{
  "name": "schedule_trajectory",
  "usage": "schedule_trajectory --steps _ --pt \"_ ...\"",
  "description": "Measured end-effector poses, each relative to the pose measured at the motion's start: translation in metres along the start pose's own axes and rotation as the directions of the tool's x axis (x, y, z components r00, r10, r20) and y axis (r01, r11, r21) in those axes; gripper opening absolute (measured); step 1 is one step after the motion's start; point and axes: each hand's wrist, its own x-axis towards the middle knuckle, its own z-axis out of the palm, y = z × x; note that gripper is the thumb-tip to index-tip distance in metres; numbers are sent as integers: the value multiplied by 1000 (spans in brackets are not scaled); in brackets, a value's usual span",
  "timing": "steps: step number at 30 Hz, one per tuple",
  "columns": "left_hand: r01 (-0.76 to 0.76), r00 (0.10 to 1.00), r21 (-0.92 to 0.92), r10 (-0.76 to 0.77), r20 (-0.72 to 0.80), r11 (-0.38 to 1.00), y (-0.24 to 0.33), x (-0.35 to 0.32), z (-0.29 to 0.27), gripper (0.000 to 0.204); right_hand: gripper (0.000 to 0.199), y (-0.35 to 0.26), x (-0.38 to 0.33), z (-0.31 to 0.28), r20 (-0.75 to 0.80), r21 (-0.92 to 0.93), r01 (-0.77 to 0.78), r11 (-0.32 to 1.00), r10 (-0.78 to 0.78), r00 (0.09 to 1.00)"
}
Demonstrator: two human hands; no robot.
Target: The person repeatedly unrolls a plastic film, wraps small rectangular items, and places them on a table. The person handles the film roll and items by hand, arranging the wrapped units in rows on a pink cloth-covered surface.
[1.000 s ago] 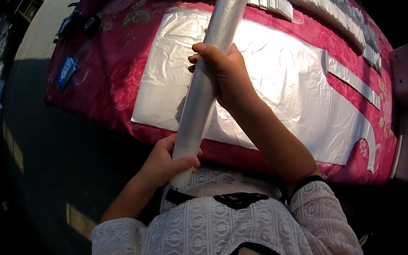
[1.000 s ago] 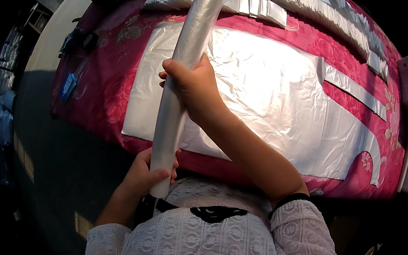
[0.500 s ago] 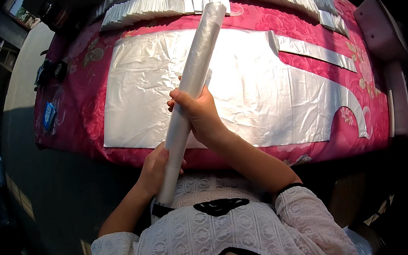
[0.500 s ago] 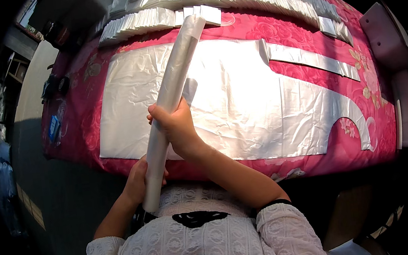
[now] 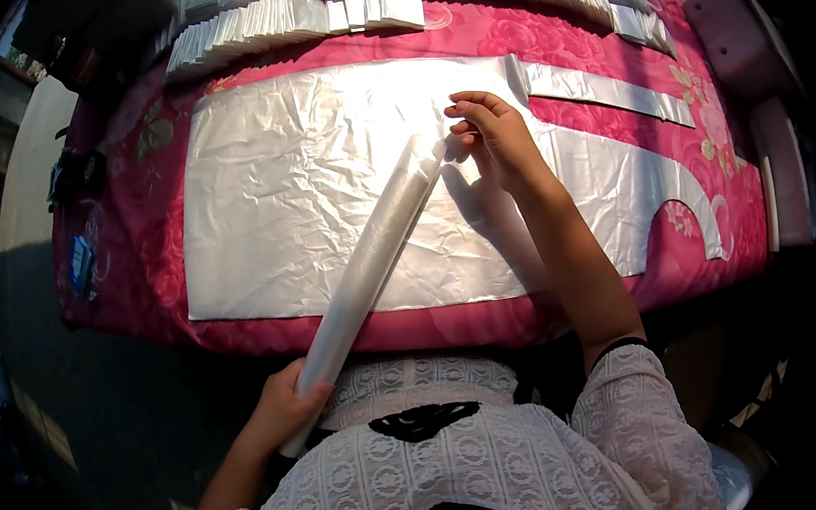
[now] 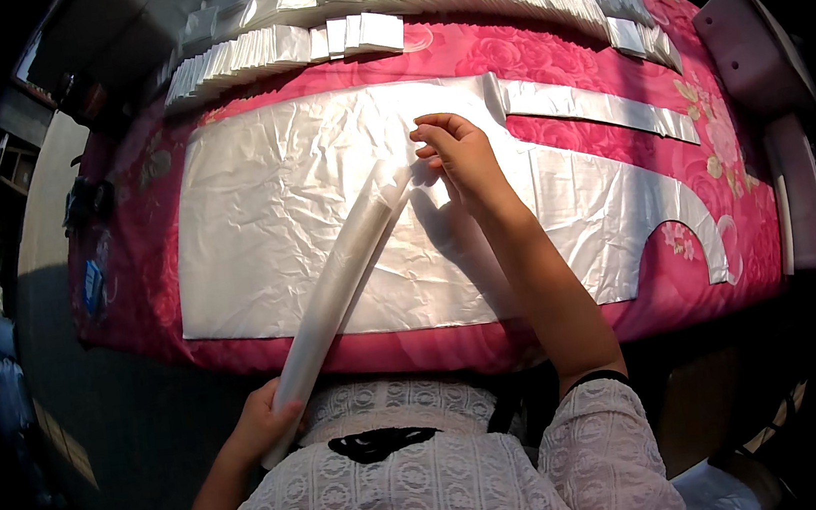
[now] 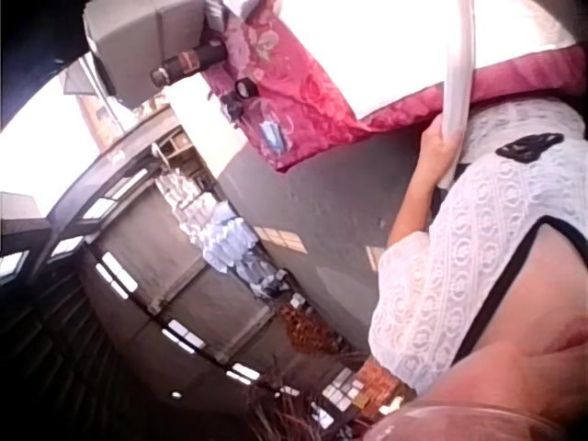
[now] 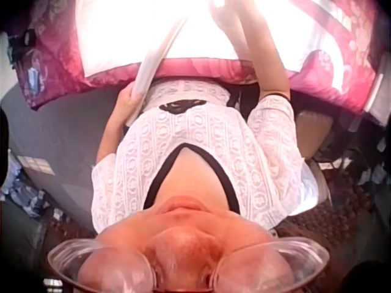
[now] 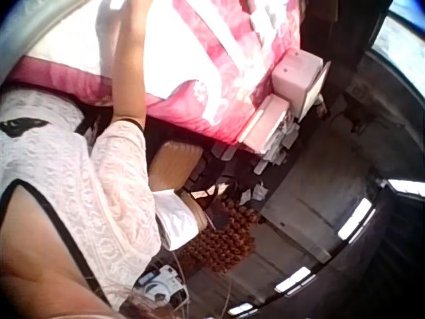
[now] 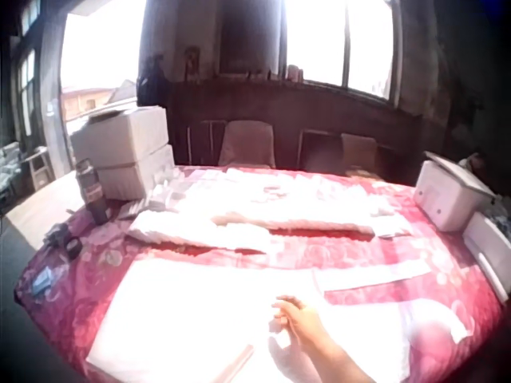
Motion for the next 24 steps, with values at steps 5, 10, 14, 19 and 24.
schedule_trajectory --steps 5,10,14,19,24 --pt "-60 996 174 70 -53 983 2 -5 1 37 24 -3 -8 4 210 -425 -53 904 156 965" --pt "-85 993 262 104 -57 961 9 -5 -2 39 19 -8 -5 6 317 -560 -35 827 254 914" --pt "-10 998 189 20 -54 982 8 -6 0 52 17 -9 -5 5 276 -555 -46 831 236 932" --pt "64 996 -69 -59 70 996 -15 -12 -15 63 17 -20 20 -38 86 -665 84 742 -35 996" --pt "329 879 -265 -192 436 906 -66 -34 -81 55 19 -46 58 -143 3 -706 158 691 -220 976"
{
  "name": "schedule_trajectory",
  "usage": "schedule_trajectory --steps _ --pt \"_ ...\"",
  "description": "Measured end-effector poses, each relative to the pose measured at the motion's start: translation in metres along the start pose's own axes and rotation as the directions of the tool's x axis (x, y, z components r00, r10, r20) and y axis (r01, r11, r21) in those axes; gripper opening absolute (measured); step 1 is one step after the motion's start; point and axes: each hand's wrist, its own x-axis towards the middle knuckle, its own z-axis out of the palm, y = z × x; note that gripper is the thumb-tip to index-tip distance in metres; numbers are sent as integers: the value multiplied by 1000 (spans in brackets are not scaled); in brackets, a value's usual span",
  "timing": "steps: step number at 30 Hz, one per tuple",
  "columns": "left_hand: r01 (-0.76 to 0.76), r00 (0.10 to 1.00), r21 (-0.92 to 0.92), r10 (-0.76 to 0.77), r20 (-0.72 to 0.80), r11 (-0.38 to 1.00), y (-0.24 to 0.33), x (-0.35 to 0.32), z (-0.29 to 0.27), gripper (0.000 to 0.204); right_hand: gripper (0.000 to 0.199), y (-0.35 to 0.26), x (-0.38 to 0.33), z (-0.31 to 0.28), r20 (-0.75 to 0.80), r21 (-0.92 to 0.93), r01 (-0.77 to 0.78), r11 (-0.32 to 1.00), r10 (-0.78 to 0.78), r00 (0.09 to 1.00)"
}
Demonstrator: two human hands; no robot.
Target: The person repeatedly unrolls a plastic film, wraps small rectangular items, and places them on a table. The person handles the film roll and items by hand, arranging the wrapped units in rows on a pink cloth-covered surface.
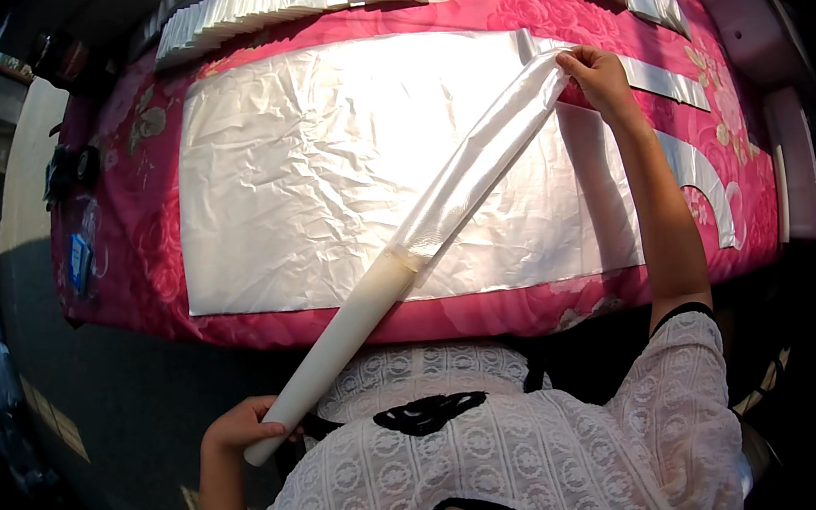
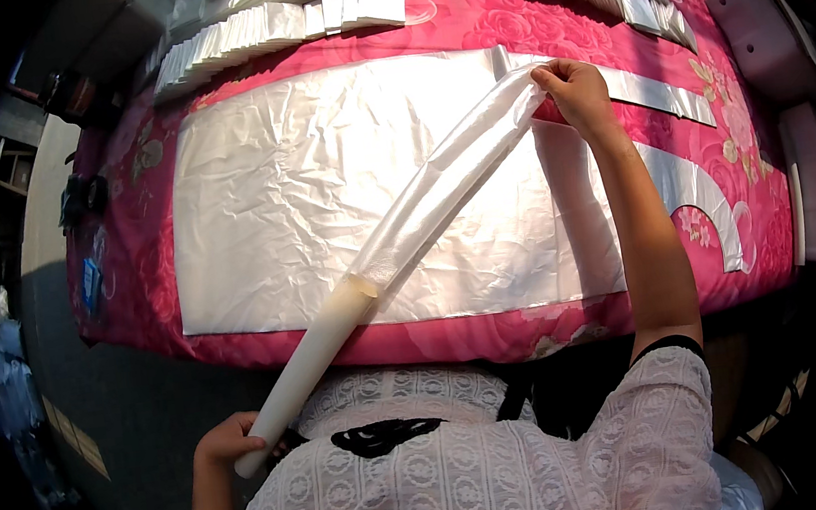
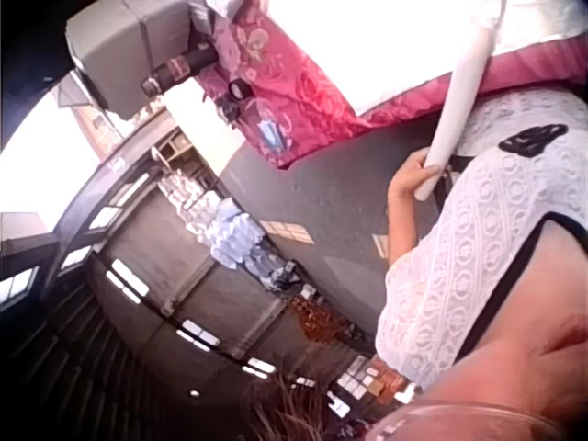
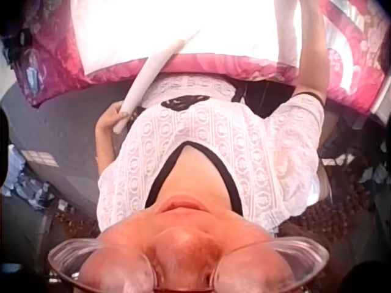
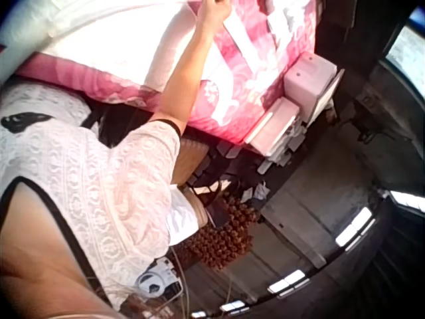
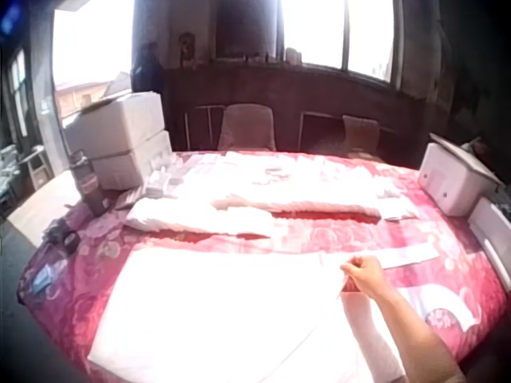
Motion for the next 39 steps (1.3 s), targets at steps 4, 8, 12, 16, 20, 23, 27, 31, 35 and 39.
schedule_trajectory --steps 4,8,12,16,20,23,27,31,35,39 --pt "45 998 177 -52 33 983 2 -18 -24 49 20 -11 -4 -20 -106 -134 -60 989 46 993" --pt "-57 996 514 83 -28 856 76 -1 6 53 19 0 1 8 24 69 -3 998 1 1000" --pt "-151 899 938 439 -2 313 165 44 55 56 18 -50 -19 67 153 -12 14 1000 -12 988" --pt "-74 583 970 779 231 -232 188 89 75 53 21 -65 -9 107 262 -37 70 997 -58 963" --pt "-304 401 798 690 602 -520 172 118 84 61 21 -79 -6 114 297 -159 56 986 -6 955" --pt "-434 554 770 535 638 -469 149 132 91 74 21 -78 -1 113 347 -139 28 990 22 938" --pt "-381 672 807 464 577 -452 134 132 95 84 24 -67 14 103 352 -111 -53 992 89 932" --pt "-324 665 787 465 585 -526 116 137 99 84 34 -82 -1 103 41 -159 82 984 -77 996" --pt "-268 661 803 505 555 -532 106 138 104 83 39 -135 -120 114 443 -257 315 914 -178 879" --pt "-231 682 819 512 522 -526 102 137 110 84 46 -102 -179 131 424 -461 593 660 -424 801"
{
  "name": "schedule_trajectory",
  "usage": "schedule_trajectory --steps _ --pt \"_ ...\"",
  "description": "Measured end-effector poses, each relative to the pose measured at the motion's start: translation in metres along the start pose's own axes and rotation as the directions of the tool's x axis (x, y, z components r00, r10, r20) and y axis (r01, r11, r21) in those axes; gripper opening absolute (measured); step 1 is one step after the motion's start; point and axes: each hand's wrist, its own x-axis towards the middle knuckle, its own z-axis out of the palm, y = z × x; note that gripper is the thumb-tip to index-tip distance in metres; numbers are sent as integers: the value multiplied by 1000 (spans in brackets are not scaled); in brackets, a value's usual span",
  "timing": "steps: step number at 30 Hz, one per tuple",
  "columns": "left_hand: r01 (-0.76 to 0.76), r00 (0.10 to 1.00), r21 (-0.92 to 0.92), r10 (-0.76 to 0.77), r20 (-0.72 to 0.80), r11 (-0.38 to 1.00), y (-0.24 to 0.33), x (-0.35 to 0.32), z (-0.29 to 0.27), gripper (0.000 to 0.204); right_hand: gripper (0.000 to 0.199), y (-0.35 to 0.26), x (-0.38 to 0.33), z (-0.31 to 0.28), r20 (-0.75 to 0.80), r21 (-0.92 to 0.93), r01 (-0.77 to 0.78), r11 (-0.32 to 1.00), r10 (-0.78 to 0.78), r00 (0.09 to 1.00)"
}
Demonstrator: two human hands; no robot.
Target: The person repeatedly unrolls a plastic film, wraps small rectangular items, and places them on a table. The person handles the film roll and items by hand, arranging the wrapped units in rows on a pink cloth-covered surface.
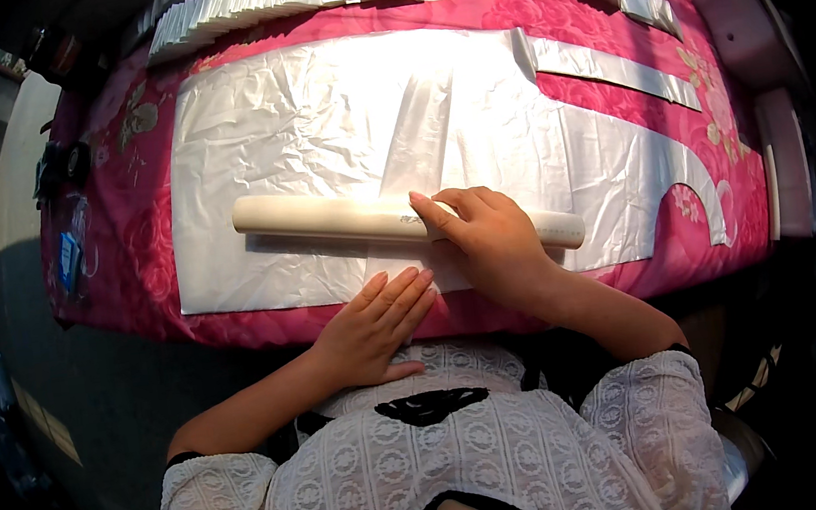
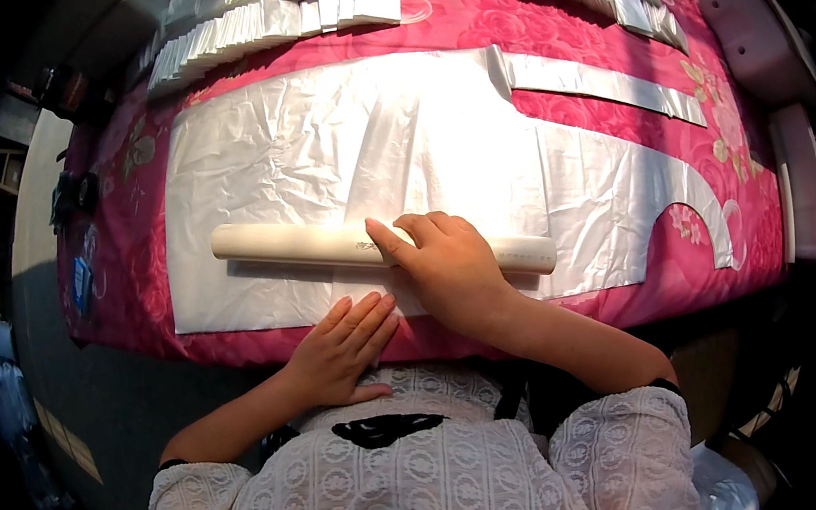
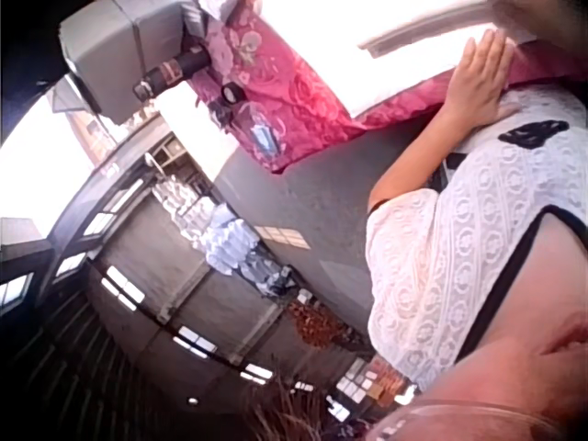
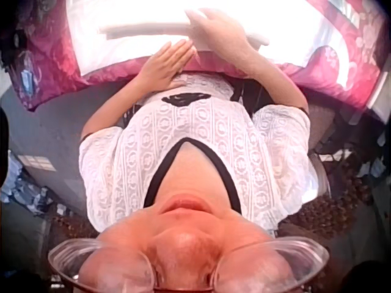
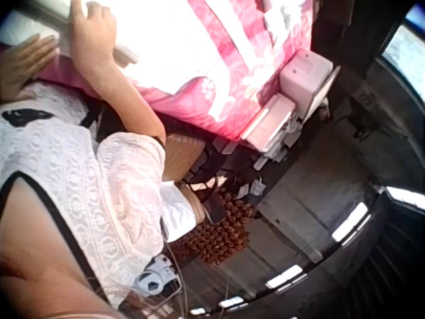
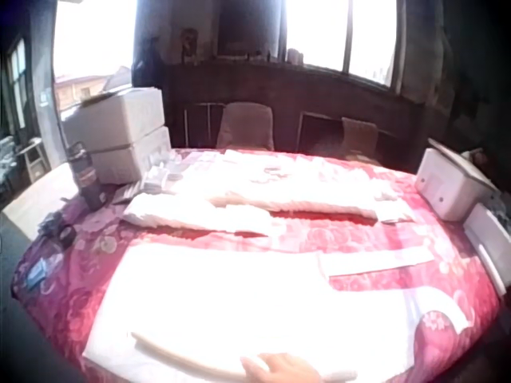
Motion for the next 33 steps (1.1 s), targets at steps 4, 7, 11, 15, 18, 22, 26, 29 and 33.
schedule_trajectory --steps 4,7,11,15,18,22,26,29,33 --pt "6 1000 16 -6 11 1000 2 1 -3 82 50 42 -8 -20 -157 -27 -221 975 214 964" --pt "-95 995 -58 97 32 994 -7 0 -13 84 45 103 -21 -34 -372 -213 -421 881 326 869" --pt "-229 971 -163 236 26 960 -39 0 -39 84 44 113 -40 -54 -395 -128 -618 775 532 749" --pt "-192 977 -47 195 82 980 -39 7 -26 73 51 53 -32 -42 -195 64 -295 953 302 933" --pt "-178 983 252 181 10 951 -15 9 0 59 50 16 -27 -13 -71 -83 -24 996 18 997" --pt "-54 994 271 77 -72 961 8 12 14 49 46 11 -7 3 -107 -65 63 996 -70 992" --pt "-20 992 281 55 -118 960 13 12 21 48 46 54 44 7 -196 -74 59 996 -72 978" --pt "-67 988 232 96 -118 970 11 11 13 48 44 81 80 3 -268 -54 12 998 -27 963" --pt "-101 977 54 109 -184 993 6 3 10 45 50 74 75 -8 -216 -58 56 997 -67 974"
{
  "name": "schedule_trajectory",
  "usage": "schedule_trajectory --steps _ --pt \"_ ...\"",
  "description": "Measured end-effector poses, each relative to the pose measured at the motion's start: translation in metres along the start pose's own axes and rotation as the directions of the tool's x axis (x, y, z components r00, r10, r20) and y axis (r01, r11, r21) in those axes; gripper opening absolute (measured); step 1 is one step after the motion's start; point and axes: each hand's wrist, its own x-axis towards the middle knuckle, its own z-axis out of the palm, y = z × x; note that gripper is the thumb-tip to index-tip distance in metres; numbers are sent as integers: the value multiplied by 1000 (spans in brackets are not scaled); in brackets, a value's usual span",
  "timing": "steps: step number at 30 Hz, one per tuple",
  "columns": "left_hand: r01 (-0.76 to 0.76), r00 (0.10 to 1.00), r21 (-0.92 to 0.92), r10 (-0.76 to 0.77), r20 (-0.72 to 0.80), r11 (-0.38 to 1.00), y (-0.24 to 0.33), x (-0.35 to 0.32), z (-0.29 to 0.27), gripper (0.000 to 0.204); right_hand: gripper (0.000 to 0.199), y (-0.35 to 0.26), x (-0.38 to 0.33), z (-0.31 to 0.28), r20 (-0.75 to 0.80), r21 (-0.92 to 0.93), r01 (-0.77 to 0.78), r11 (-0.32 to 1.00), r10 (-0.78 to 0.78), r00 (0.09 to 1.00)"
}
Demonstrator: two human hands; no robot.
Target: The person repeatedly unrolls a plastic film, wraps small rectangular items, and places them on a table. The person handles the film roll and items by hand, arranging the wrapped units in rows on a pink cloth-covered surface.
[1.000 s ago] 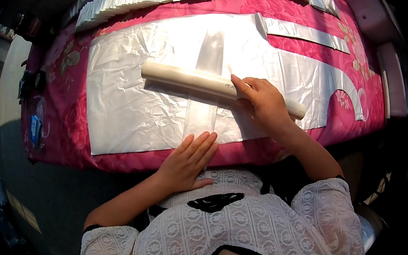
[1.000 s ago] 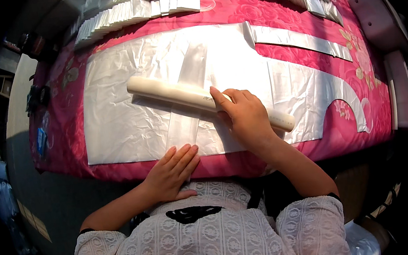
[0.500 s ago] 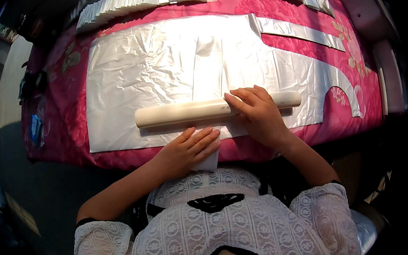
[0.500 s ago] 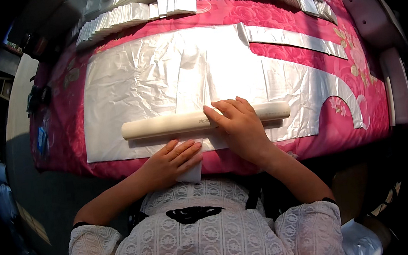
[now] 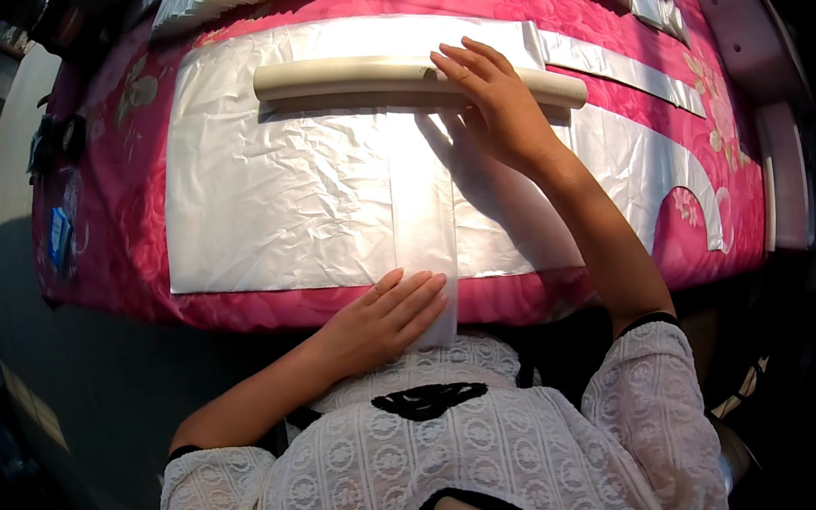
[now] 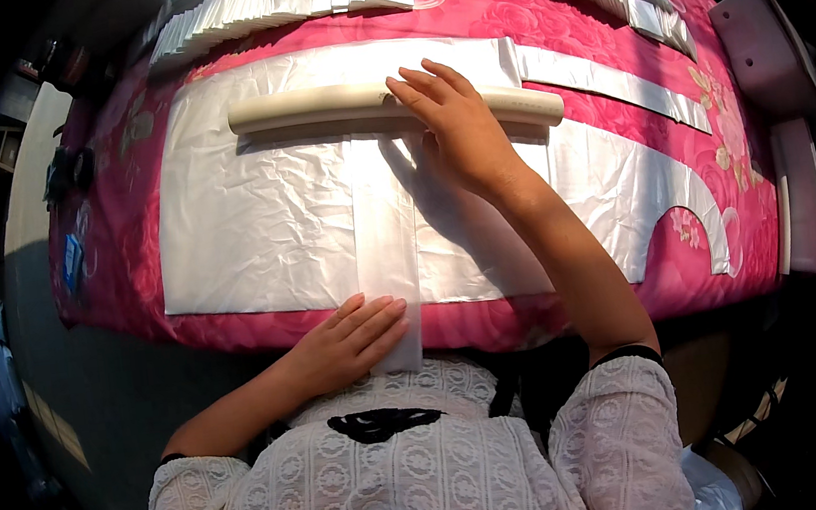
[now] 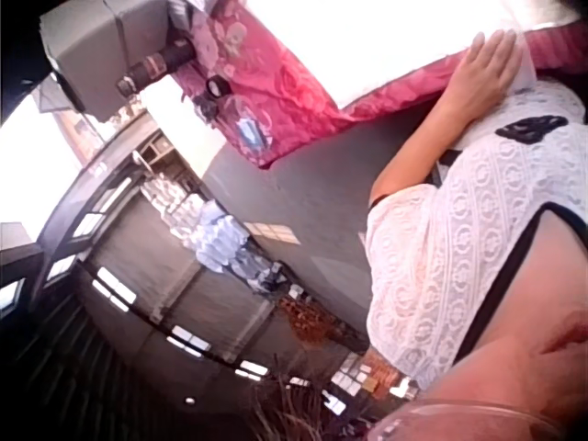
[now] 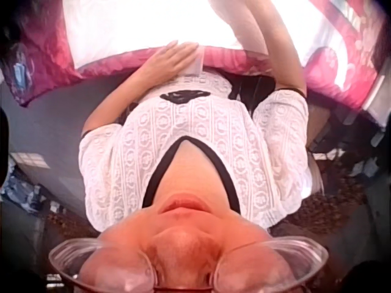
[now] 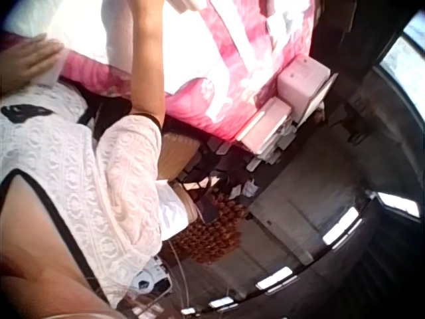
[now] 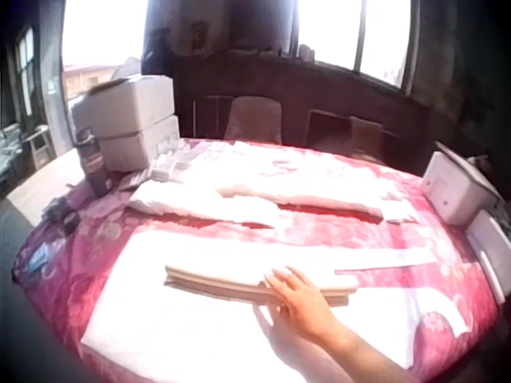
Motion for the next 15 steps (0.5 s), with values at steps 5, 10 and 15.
schedule_trajectory --steps 5,10,15 --pt "-14 989 -204 -16 -148 979 -5 -5 -1 37 52 -52 -61 -12 392 325 127 937 -256 884" --pt "-44 971 -388 -51 -233 920 -13 0 -18 34 40 -76 -86 -8 325 311 132 941 -236 916" --pt "186 956 -217 -228 -186 958 -21 15 -25 61 35 -70 -98 3 188 147 144 979 -170 967"
